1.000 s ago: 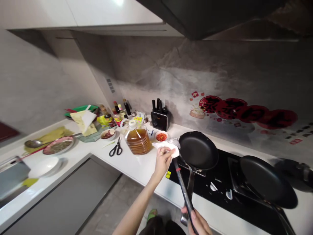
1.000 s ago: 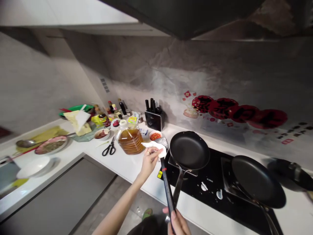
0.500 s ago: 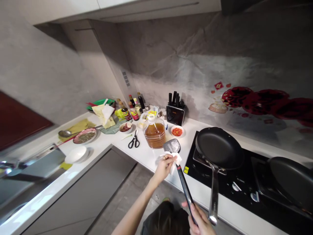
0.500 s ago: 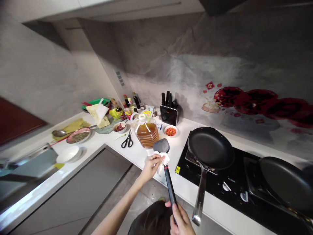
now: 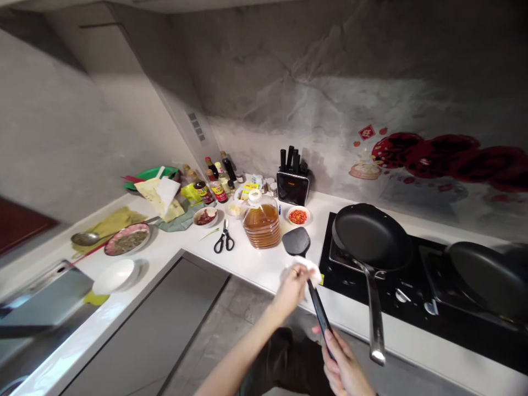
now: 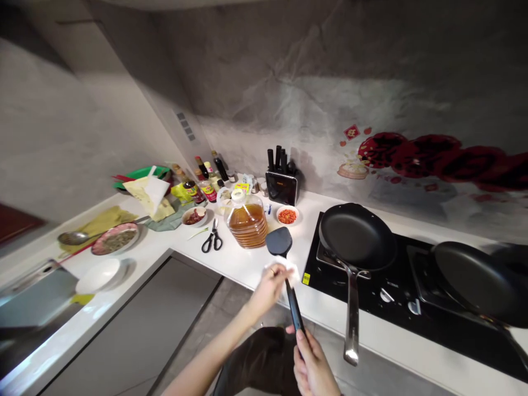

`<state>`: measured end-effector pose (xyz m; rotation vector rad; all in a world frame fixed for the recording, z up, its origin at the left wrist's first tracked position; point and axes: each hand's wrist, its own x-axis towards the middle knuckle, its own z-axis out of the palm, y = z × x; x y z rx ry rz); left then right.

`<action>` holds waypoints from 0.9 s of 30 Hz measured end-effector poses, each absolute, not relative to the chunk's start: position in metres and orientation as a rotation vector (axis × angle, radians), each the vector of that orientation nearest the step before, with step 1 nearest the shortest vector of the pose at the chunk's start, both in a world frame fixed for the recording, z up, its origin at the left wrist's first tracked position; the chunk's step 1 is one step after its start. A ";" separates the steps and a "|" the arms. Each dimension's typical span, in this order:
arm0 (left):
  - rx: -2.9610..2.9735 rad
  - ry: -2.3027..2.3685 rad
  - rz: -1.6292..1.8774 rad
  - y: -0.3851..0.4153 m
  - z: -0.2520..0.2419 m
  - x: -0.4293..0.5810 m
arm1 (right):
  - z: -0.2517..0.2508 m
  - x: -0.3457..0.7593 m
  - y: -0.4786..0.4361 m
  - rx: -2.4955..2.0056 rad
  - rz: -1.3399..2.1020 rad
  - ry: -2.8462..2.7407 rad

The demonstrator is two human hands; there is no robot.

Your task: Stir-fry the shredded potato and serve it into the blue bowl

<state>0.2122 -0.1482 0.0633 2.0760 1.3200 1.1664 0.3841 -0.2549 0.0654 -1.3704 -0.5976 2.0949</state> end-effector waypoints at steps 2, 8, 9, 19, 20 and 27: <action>2.026 1.432 1.354 -0.123 0.064 0.194 | 0.068 0.384 -0.261 -1.308 2.143 -0.610; 2.200 1.205 1.221 -0.082 0.074 0.163 | 0.083 0.381 -0.270 -1.308 2.156 -0.647; 2.245 1.160 1.159 -0.076 0.074 0.163 | 0.084 0.381 -0.271 -1.331 2.138 -0.671; 2.315 0.999 0.961 -0.067 0.084 0.174 | 0.085 0.385 -0.275 -1.366 2.077 -0.716; 2.306 0.946 0.929 -0.073 0.084 0.175 | 0.085 0.385 -0.274 -1.371 2.060 -0.718; 1.791 1.126 1.298 -0.062 0.078 0.165 | 0.081 0.391 -0.282 -1.406 2.016 -0.821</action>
